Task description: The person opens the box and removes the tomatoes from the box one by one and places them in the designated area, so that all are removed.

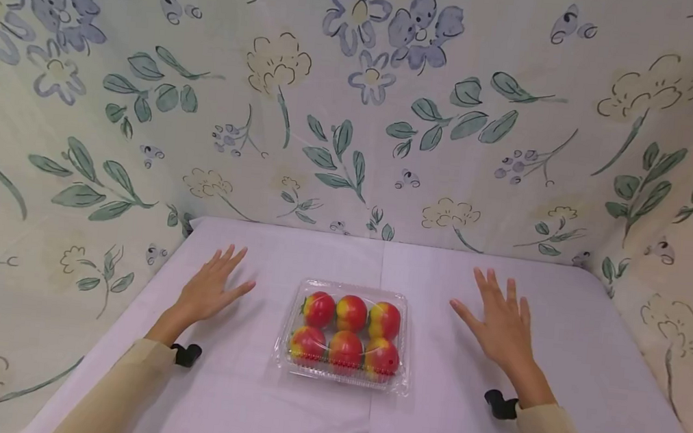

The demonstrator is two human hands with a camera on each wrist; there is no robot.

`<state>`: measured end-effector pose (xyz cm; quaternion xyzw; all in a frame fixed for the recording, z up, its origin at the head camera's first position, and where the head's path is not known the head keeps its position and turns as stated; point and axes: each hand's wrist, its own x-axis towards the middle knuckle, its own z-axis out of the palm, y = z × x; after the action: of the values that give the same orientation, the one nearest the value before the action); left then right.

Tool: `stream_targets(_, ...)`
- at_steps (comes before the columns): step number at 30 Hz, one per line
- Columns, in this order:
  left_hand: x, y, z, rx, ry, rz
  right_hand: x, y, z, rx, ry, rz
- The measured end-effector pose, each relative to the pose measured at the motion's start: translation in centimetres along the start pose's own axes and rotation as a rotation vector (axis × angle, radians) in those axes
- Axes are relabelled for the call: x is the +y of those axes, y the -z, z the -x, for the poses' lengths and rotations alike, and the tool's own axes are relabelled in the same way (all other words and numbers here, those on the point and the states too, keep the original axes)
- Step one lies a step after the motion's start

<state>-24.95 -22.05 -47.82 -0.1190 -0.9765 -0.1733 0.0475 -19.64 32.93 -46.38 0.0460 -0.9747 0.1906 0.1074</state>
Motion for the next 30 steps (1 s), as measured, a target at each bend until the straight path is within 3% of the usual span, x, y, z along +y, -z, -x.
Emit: stream_targets(30,0.8,-1.0,1.4,-0.032,-0.008,0.153,-6.9,0.4,1.6,0.011,0.187,-0.136)
